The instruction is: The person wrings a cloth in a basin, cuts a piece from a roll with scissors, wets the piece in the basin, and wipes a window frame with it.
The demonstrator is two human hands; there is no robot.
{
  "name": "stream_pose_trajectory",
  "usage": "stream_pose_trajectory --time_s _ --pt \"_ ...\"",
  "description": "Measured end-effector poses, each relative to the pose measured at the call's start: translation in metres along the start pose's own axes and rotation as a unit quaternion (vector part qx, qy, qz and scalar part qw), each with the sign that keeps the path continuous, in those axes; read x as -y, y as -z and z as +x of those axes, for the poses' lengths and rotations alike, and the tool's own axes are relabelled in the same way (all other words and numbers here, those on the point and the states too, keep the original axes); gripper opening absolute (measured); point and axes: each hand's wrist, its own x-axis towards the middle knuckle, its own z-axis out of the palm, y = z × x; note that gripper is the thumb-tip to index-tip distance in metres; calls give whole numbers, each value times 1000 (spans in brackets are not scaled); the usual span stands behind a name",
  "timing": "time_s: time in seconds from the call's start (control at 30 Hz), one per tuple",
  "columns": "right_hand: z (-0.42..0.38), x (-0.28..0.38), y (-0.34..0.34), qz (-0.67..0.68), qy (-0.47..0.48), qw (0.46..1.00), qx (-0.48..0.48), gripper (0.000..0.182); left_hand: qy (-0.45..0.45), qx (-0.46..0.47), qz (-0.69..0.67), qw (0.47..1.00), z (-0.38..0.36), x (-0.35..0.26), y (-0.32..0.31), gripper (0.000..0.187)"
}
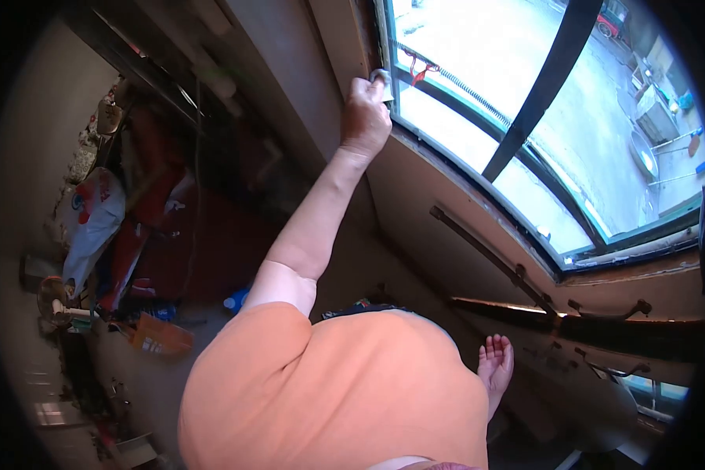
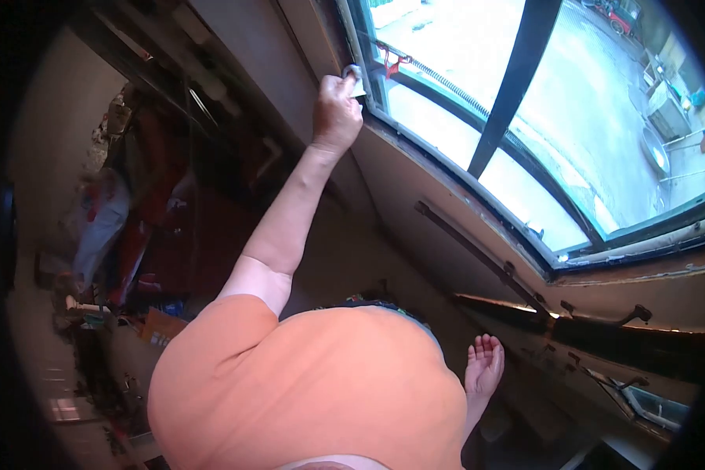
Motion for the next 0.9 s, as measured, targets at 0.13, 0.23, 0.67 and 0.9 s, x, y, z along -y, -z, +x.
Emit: stream_pose_trajectory --time_s 0.13,0.23,0.67,0.9 --pt "2 0 10 1 7 1000 -8 22 320 76 -341 881 -18 9 10 27" --pt "-4 4 13 -6 13 1000 -18 22 37 40 -84 995 -19 6 23 26" --pt "-8 -2 4 12 0 999 -29 22 -27 233 143 962 -41 20 -33 16" --pt "-14 -3 9 11 19 999 -44 22 32 293 100 950 -28 9 -25 14"
